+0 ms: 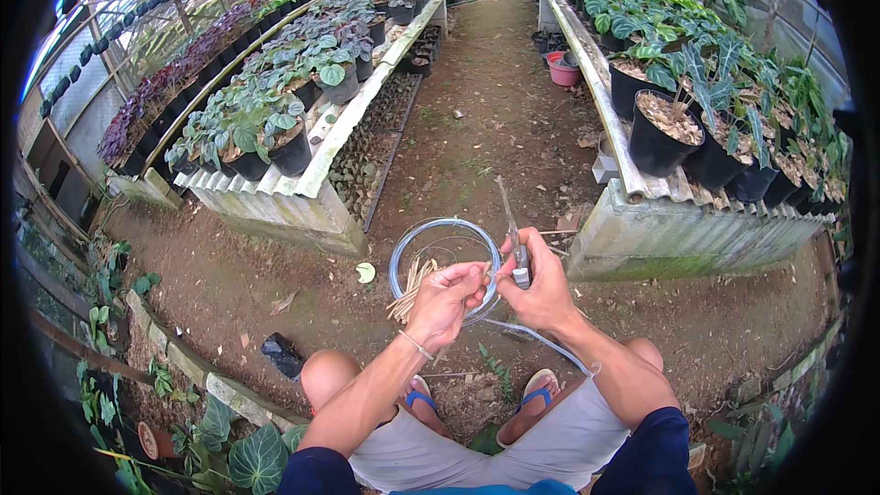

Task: The person sits on the ground in a greenhouse and uses pliers to cut short lengths of wire. They then wrap each wire around a thin wooden stick to form a loop at one end, creating small wire stakes.

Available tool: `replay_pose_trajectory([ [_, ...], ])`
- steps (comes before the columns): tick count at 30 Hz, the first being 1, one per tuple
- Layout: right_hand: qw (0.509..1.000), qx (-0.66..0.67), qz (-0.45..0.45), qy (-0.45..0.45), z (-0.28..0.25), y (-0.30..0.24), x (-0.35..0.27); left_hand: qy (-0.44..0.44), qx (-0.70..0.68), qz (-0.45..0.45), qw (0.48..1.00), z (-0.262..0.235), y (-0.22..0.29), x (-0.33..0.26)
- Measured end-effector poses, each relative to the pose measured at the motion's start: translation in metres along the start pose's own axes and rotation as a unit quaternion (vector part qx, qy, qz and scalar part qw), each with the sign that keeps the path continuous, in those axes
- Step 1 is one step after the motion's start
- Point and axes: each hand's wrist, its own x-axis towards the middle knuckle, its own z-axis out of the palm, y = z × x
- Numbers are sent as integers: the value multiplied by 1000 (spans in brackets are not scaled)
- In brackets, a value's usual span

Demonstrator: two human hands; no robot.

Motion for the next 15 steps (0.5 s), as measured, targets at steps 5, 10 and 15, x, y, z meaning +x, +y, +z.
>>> replay_pose_trajectory([
  [5,999,45,29,-1,-1,1,1,22,52,20,998,3,-2,2],
  [10,998,-57,11,-10,-8,-5,-1,21,43,18,999,5,-4,2],
  [15,998,-64,4,2,-7,-10,-1,39,65,34,997,7,-7,3],
])
